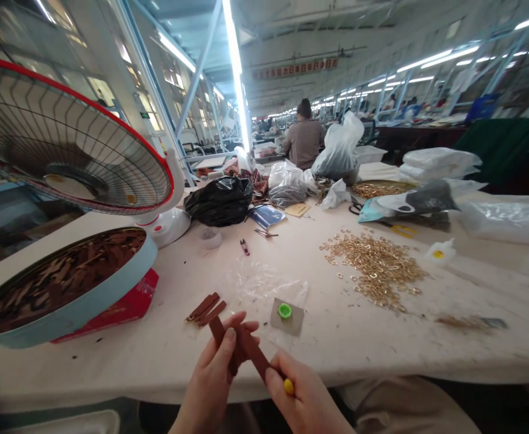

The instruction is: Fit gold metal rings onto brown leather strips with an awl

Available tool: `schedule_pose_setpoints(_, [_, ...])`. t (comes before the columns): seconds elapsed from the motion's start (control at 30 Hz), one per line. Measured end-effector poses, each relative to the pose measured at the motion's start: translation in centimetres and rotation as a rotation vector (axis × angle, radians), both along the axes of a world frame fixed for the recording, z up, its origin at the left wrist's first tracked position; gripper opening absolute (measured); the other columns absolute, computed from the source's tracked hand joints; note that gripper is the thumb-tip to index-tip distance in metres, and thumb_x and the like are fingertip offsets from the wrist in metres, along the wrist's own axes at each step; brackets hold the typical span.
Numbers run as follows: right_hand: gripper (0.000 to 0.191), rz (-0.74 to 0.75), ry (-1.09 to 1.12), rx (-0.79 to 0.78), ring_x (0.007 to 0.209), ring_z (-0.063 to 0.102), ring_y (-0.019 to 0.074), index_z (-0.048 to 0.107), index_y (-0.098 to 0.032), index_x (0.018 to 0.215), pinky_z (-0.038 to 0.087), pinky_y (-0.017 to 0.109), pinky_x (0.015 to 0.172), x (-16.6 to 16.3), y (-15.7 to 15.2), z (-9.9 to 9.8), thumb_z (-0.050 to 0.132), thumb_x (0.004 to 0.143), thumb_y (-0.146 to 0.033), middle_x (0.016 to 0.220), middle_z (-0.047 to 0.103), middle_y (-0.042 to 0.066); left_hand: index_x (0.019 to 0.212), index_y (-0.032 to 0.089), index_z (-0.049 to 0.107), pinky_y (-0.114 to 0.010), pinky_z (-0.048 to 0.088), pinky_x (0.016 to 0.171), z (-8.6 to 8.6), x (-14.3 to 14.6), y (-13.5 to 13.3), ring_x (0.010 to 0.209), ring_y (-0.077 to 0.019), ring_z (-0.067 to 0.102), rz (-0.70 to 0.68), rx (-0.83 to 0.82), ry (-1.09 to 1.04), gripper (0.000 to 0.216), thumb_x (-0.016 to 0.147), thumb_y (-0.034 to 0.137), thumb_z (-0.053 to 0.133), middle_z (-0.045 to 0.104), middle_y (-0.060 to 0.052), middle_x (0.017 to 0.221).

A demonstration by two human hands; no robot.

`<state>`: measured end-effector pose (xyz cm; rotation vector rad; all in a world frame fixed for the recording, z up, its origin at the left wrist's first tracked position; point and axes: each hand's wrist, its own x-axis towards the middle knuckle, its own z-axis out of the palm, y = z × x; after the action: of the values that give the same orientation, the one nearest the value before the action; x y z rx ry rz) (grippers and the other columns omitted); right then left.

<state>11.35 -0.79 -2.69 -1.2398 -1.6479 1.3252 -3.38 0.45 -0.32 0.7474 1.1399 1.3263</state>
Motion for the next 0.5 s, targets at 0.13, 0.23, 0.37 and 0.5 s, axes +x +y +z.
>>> schedule_pose_setpoints(0.13, [0.03, -0.036, 0.043, -0.007, 0.058, 0.034, 0.0135, 0.039, -0.02, 0.065, 0.031, 0.024, 0.054, 1.2, -0.7, 1.1, 0.039, 0.084, -0.043, 0.061, 0.035, -0.004, 0.097, 0.026, 0.068, -0.029, 0.047, 0.068, -0.6, -0.6, -0.7, 0.075, -0.0201, 0.06, 0.053, 0.406, 0.824, 0.026, 0.076, 0.021, 0.055, 0.063, -0.009, 0.1])
schedule_pose_setpoints(0.23, [0.034, 0.062, 0.094, -0.033, 0.054, 0.031, 0.0119, 0.04, -0.02, 0.063, 0.028, 0.023, 0.05, 1.8, -1.4, 2.3, 0.04, 0.084, -0.047, 0.058, 0.033, -0.005, 0.094, 0.03, 0.07, -0.029, 0.047, 0.068, -1.0, -0.7, -0.7, 0.073, -0.0214, 0.061, -0.176, 0.504, 1.077, 0.03, 0.069, 0.016, 0.06, 0.067, -0.008, 0.094])
schedule_pose_setpoints(0.37, [0.035, 0.026, 0.044, 0.042, 0.049, 0.038, 0.0116, 0.051, -0.019, 0.075, 0.031, 0.022, 0.047, 4.6, -0.7, 2.4, 0.035, 0.087, -0.048, 0.053, 0.041, -0.005, 0.083, 0.024, 0.069, -0.029, 0.047, 0.062, -1.5, 0.2, -0.1, 0.064, -0.0203, 0.06, -0.185, 0.442, 0.933, 0.017, 0.074, 0.031, 0.056, 0.065, -0.003, 0.067])
schedule_pose_setpoints(0.5, [0.019, -0.386, -0.577, 0.263, 0.082, 0.056, 0.0162, 0.057, -0.02, 0.093, 0.041, 0.023, 0.072, 11.6, 2.8, 0.4, 0.04, 0.087, -0.027, 0.087, 0.062, 0.003, 0.082, 0.018, 0.063, -0.024, 0.039, 0.041, -2.0, 1.4, 0.1, 0.039, -0.0136, 0.048, -0.119, 0.088, 0.566, 0.039, 0.069, 0.054, 0.058, 0.052, 0.003, 0.045])
